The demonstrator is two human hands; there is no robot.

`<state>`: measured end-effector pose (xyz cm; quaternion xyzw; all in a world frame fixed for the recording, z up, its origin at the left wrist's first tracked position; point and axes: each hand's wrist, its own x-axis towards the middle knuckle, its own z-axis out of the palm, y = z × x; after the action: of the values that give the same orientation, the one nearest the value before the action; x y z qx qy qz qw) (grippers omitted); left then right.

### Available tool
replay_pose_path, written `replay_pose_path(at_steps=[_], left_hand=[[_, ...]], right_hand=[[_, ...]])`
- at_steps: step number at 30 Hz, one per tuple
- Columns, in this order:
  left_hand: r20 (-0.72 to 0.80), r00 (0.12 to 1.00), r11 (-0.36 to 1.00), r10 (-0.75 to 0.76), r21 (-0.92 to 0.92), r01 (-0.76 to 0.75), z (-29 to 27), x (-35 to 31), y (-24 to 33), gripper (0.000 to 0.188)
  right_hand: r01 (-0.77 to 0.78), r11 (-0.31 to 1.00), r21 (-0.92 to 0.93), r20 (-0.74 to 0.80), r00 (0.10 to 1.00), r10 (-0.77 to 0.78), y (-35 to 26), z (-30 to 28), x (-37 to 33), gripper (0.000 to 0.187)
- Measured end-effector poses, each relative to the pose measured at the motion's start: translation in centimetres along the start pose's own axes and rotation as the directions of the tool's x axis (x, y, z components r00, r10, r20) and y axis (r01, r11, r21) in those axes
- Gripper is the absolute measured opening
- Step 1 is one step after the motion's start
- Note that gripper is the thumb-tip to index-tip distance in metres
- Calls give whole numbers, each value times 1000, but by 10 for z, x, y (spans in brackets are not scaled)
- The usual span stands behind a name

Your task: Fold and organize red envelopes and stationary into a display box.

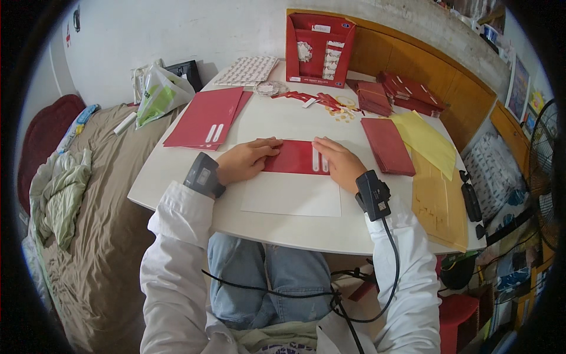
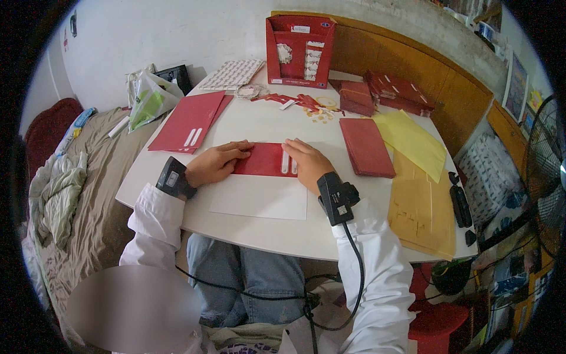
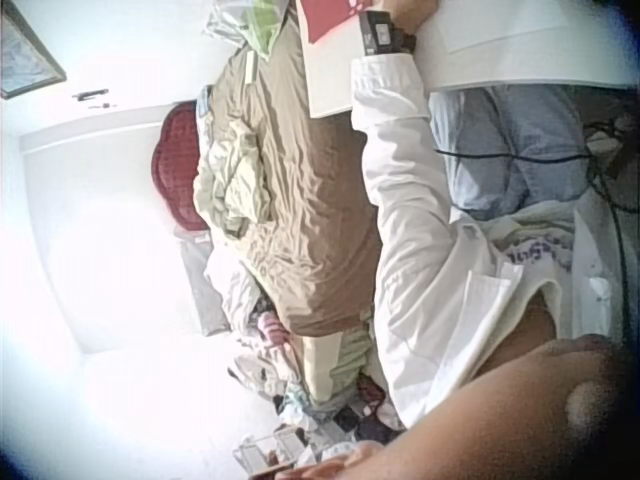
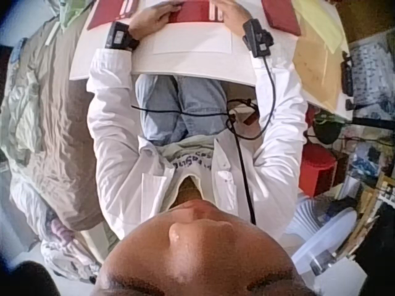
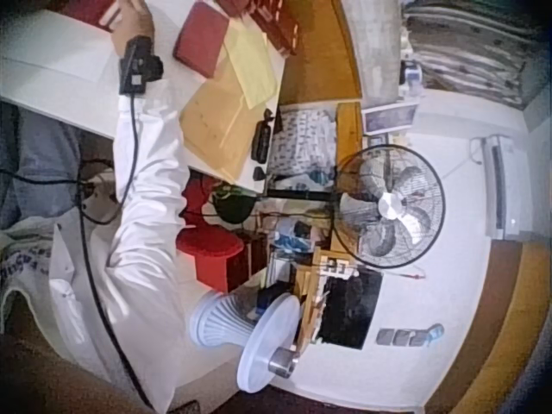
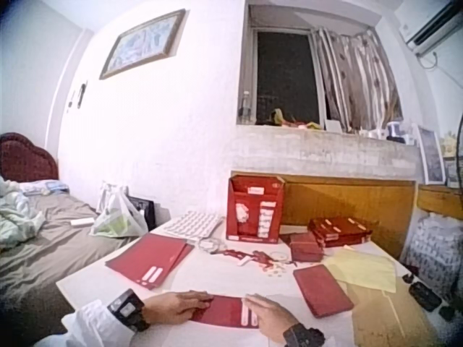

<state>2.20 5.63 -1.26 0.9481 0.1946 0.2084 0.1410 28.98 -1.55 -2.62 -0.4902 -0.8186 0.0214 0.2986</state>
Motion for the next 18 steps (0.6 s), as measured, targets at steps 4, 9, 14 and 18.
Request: replay_pose_path(at_steps=[4,9,14,18], left_hand=[[37,999,998,30,60,-32,3,2,-1,42],[61,998,1000,-6,16,5,3,3,1,54],[74,997,996,1,94,-8,3,5,1,63],[34,999,986,9,164,-15,3,7,13,46]], right_hand=[[-25,1000,1,71,997,25,-1,-1,0,53],[-39,999,-32,105,994,43,0,-1,2,52],[-73,996,-52,143,986,80,-5,-4,3,50],[-54,996,-65,138,988,62,-2,-3,3,48]])
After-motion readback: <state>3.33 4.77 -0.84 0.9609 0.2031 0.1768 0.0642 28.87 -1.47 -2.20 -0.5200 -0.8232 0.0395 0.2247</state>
